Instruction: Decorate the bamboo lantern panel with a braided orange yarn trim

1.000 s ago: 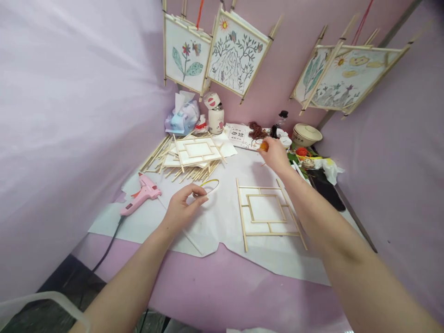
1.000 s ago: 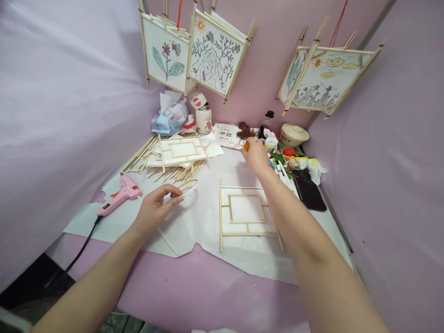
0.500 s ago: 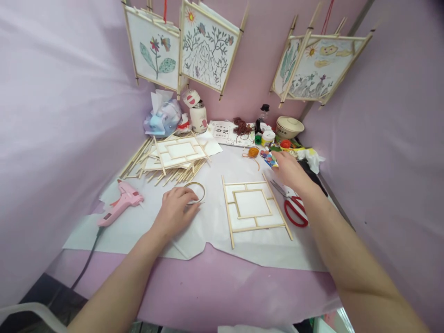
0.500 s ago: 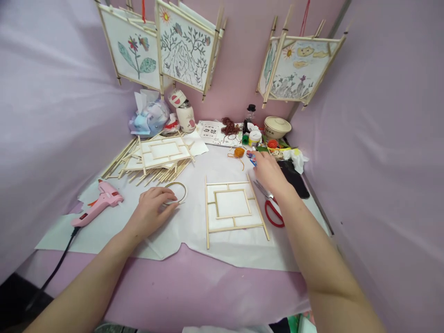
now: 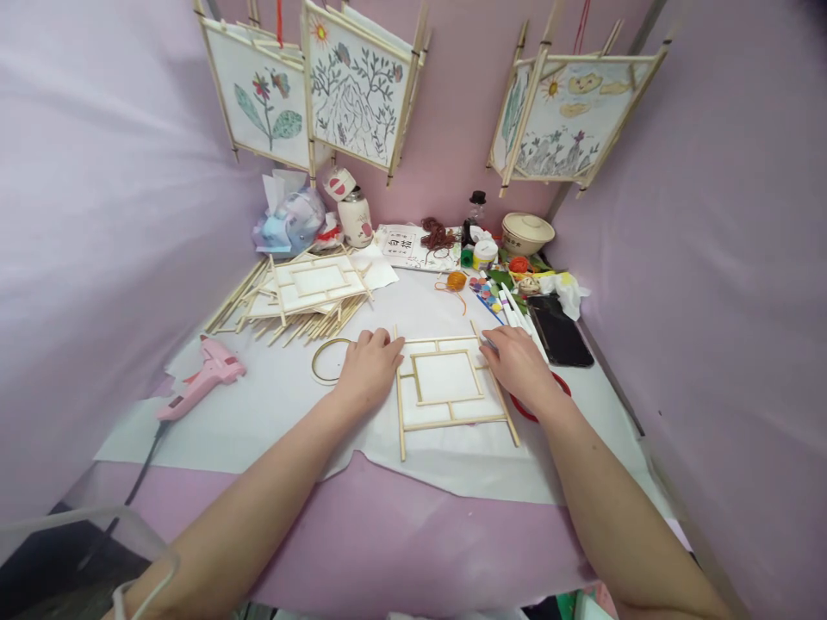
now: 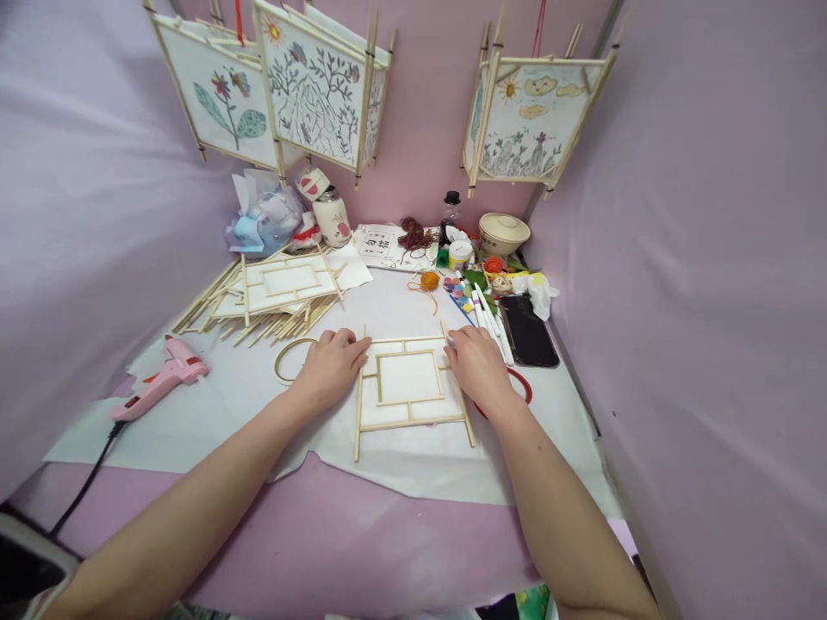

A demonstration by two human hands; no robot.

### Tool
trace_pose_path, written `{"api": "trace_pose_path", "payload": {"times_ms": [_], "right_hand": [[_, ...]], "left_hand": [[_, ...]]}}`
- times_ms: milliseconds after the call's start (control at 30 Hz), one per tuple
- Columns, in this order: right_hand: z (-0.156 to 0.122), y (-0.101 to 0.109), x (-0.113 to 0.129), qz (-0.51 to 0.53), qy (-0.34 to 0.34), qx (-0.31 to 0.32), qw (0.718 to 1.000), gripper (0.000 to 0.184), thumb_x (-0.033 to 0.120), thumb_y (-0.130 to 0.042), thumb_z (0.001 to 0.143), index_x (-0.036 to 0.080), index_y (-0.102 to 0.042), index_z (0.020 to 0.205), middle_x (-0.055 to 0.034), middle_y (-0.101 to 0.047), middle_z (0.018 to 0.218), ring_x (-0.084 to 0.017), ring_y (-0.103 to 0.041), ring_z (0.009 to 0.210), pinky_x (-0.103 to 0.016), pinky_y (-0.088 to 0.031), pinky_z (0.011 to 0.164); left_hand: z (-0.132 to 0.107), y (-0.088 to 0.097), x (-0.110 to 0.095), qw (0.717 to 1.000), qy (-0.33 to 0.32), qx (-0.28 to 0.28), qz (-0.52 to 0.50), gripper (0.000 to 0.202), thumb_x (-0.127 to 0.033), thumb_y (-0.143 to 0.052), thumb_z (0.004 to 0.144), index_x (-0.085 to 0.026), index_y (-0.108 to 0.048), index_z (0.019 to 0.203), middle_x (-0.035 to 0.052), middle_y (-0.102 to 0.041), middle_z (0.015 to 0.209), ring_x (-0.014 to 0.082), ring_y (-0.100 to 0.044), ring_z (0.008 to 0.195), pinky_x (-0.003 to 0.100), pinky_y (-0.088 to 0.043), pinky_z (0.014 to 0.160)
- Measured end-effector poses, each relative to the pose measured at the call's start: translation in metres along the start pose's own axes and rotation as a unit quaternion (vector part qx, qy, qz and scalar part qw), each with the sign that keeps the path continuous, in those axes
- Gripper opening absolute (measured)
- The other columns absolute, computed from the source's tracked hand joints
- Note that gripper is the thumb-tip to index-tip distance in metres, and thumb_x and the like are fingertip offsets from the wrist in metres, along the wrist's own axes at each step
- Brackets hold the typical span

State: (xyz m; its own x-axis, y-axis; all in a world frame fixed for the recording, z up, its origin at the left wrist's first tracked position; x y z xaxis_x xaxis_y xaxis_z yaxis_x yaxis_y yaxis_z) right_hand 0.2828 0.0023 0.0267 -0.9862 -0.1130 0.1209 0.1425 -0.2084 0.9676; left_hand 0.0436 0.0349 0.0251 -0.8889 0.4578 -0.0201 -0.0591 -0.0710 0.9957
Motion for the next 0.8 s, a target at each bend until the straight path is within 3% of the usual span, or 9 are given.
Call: {"api": "trace_pose_path", "payload": {"times_ms": [200, 367, 533, 667, 800], "right_hand": [[-0.0015, -0.0038, 0.0022, -0.007, -0.02, 0.012, 1.0, 0.033, 0.02, -0.043, 0.095, 0.016, -0.062, 0.123, -0.0121, -0.063, 0.109, -0.027, -0.053, 0.1, -0.035, -0.041, 0.087], [-0.001, -0.0079, 0.0073, -0.02, -0.001, 0.026, 0.999, 0.038, 0.012, -0.04, 0.093, 0.022, -0.065, 0.12, -0.0116, -0.059, 0.109, -0.025, -0.05, 0.099, -0.033, -0.04, 0.085], [-0.0012, -0.0081, 0.008, -0.023, -0.001, 0.009, 1.0, 0.04, 0.012, -0.04, 0.092, 0.022, -0.063, 0.124, -0.013, -0.057, 0.111, -0.026, -0.049, 0.1, -0.034, -0.041, 0.085], [-0.0017, -0.0096, 0.0089, -0.016, 0.007, 0.011, 1.0, 0.042, 0.01, -0.04, 0.09, 0.021, -0.064, 0.122, -0.0137, -0.056, 0.11, -0.027, -0.05, 0.1, -0.035, -0.042, 0.085], [-0.0015, -0.0091, 0.0072, -0.003, -0.009, -0.001, 1.0, 0.042, 0.012, -0.039, 0.092, 0.021, -0.062, 0.125, -0.0139, -0.055, 0.114, -0.027, -0.05, 0.102, -0.036, -0.044, 0.083]], "left_hand": [[-0.0031, 0.0, 0.0028, 0.999, 0.021, -0.031, -0.024, 0.039, -0.032, -0.045, 0.096, -0.023, -0.055, 0.132, 0.0127, -0.057, 0.114, 0.03, -0.047, 0.103, 0.043, -0.043, 0.083], [-0.0037, 0.0014, 0.0018, 0.999, 0.009, -0.039, -0.005, 0.031, -0.034, -0.046, 0.095, -0.025, -0.065, 0.118, 0.0114, -0.058, 0.111, 0.0304, -0.047, 0.101, 0.044, -0.042, 0.084], [-0.0049, 0.0006, 0.0027, 0.999, 0.01, -0.054, -0.004, 0.038, -0.033, -0.045, 0.095, -0.024, -0.057, 0.13, 0.0123, -0.057, 0.115, 0.0299, -0.046, 0.102, 0.044, -0.043, 0.084], [-0.0054, -0.0013, 0.0018, 0.999, 0.005, -0.043, -0.016, 0.034, -0.033, -0.042, 0.096, -0.025, -0.062, 0.123, 0.0118, -0.057, 0.114, 0.0297, -0.046, 0.101, 0.044, -0.043, 0.085], [-0.0055, -0.0015, 0.0026, 0.998, 0.021, -0.044, -0.027, 0.037, -0.032, -0.043, 0.096, -0.024, -0.058, 0.129, 0.0129, -0.056, 0.118, 0.0303, -0.046, 0.105, 0.045, -0.043, 0.086]]}}
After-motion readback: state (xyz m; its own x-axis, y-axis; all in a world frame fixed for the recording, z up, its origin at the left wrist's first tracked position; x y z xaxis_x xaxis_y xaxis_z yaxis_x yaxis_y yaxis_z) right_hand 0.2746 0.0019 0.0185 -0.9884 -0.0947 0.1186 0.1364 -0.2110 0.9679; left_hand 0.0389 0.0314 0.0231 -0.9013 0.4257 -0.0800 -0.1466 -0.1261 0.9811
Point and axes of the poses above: each hand's wrist, its own z-axis towards the middle knuckle, its own y-axis out of the back of the hand, x = y × z, the point moved 4 cm from there along z, towards the middle knuckle
